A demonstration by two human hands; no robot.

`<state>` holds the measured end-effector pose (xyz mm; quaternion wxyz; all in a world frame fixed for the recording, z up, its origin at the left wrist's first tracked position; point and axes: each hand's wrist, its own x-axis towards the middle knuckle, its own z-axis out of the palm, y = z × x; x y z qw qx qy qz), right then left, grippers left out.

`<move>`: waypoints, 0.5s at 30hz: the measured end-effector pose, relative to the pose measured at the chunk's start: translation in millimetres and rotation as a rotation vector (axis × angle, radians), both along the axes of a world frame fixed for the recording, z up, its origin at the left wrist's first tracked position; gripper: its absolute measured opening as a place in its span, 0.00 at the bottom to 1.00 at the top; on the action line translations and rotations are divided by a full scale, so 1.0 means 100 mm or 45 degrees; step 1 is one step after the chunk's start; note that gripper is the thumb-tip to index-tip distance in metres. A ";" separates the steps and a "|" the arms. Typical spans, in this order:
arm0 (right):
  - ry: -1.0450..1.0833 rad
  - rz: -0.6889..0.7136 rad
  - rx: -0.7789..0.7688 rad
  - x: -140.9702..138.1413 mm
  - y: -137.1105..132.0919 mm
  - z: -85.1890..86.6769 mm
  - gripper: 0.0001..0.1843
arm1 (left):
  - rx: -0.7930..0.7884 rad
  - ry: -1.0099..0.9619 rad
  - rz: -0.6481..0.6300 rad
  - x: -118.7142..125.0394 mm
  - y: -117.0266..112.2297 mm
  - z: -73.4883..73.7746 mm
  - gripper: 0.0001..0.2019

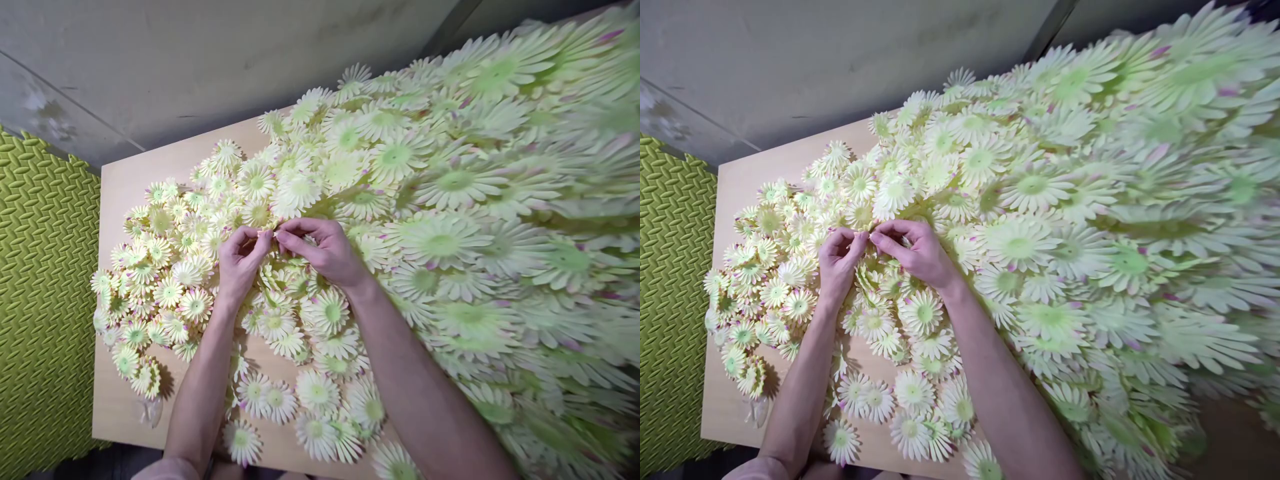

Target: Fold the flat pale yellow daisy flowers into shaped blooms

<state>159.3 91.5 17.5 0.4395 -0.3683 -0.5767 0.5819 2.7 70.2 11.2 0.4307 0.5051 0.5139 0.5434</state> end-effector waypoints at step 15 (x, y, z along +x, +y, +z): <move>0.054 0.023 -0.042 0.01 0.00 -0.02 0.08 | -0.001 -0.051 -0.004 -0.01 0.00 -0.02 0.15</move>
